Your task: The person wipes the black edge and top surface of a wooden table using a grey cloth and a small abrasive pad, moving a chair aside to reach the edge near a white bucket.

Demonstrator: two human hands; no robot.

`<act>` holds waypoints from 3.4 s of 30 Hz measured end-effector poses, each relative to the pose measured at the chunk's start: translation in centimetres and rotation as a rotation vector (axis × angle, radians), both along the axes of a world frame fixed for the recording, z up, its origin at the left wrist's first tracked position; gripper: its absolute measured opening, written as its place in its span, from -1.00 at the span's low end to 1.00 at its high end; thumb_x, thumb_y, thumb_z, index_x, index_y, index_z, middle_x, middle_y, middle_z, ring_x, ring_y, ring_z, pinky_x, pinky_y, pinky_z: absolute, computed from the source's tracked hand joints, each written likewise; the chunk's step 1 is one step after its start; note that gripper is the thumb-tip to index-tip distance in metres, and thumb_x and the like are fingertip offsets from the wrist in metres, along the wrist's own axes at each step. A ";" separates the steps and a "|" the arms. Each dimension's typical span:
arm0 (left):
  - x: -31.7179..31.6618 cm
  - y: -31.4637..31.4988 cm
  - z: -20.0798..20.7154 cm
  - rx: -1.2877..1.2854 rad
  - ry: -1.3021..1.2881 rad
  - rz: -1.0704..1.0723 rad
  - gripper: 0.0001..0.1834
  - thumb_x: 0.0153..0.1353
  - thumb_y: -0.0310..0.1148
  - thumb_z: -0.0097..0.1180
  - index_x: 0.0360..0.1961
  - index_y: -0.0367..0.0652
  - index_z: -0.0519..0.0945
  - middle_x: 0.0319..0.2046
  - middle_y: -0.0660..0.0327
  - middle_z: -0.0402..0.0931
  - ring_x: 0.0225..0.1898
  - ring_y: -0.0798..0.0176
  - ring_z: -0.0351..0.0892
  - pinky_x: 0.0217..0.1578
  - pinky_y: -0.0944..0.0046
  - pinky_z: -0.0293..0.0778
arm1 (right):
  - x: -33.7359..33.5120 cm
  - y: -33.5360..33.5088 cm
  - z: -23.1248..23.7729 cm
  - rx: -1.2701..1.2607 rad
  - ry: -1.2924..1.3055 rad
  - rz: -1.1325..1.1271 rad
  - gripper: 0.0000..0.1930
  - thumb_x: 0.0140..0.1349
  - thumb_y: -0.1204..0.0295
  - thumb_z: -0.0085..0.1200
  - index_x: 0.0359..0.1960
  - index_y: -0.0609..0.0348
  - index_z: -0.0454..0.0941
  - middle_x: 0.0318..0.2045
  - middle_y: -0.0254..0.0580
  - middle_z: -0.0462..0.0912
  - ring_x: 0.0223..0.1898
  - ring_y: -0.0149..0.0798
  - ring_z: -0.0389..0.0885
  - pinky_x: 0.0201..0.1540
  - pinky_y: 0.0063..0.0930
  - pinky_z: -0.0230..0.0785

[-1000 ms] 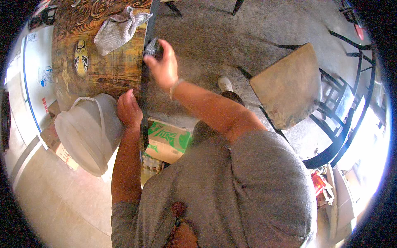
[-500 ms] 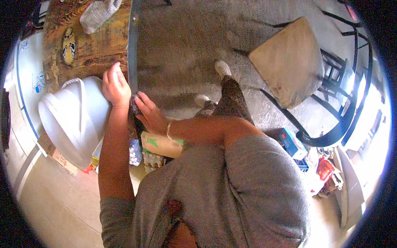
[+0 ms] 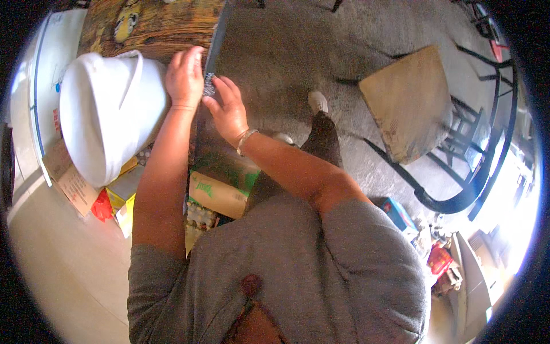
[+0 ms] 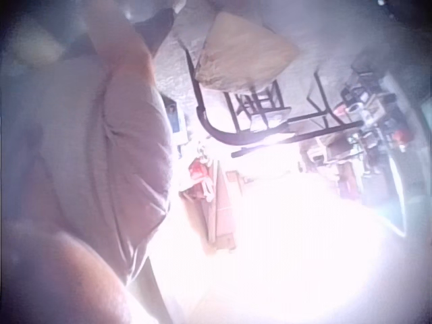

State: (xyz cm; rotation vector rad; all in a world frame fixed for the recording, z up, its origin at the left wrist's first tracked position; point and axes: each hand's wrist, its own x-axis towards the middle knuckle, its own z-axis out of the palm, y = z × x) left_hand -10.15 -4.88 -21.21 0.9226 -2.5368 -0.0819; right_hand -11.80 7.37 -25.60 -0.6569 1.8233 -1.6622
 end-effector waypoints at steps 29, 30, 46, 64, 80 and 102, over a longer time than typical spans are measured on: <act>13.9 10.2 -2.5 -0.085 0.220 0.608 -0.81 0.10 -0.39 0.01 -0.28 -0.15 0.32 -0.14 0.04 0.31 -0.05 -0.03 0.25 -0.05 0.03 0.13 | 1.8 -4.0 1.8 -0.066 0.229 -0.268 -0.59 0.19 0.43 -0.07 0.07 0.23 0.19 0.02 0.08 0.25 0.04 0.00 0.26 0.10 -0.26 0.10; 13.7 10.2 -2.3 -0.095 0.221 0.598 -0.82 0.10 -0.39 0.01 -0.29 -0.15 0.32 -0.15 0.05 0.31 -0.06 -0.03 0.26 -0.07 0.03 0.14 | 0.7 -4.8 3.0 -0.003 0.069 -0.309 -0.57 0.18 0.40 -0.07 0.06 0.26 0.18 0.03 0.10 0.24 0.04 0.03 0.26 0.11 -0.23 0.09; 13.1 10.3 -2.0 0.012 0.082 0.634 -0.86 0.15 -0.35 -0.05 -0.32 -0.17 0.36 -0.12 0.03 0.34 -0.03 -0.03 0.25 -0.03 -0.01 0.10 | -5.8 -9.2 0.7 0.160 -0.105 -0.374 -0.64 0.27 0.32 -0.23 0.00 0.32 0.24 -0.04 0.11 0.31 -0.05 0.01 0.35 0.05 -0.33 0.16; 13.4 10.1 -2.3 0.006 0.055 0.623 -0.87 0.15 -0.36 -0.04 -0.34 -0.17 0.37 -0.21 0.04 0.34 -0.11 -0.06 0.25 -0.04 -0.03 0.09 | -5.8 -8.1 1.2 -0.075 0.134 -0.250 -0.56 0.19 0.41 -0.10 0.06 0.30 0.12 0.05 0.14 0.18 0.08 0.07 0.19 0.15 -0.23 0.03; 13.6 10.3 -2.2 0.039 0.011 0.616 -0.87 0.17 -0.36 -0.08 -0.38 -0.20 0.37 -0.26 0.04 0.36 -0.16 -0.05 0.29 -0.07 -0.03 0.15 | -7.2 -6.4 1.5 -0.037 0.040 -0.004 -0.44 0.23 0.36 -0.15 0.18 0.37 -0.04 0.20 0.28 -0.04 0.25 0.14 -0.06 0.27 -0.25 -0.15; 13.3 10.4 -1.6 0.081 -0.050 0.653 -0.89 0.15 -0.39 -0.05 -0.33 -0.18 0.36 -0.22 0.07 0.35 -0.10 -0.03 0.27 -0.03 -0.03 0.13 | -13.3 -12.3 1.5 0.158 -0.173 -0.206 -0.27 0.10 0.22 0.08 0.17 0.35 -0.03 0.06 0.22 0.19 0.07 0.09 0.22 0.14 -0.27 0.08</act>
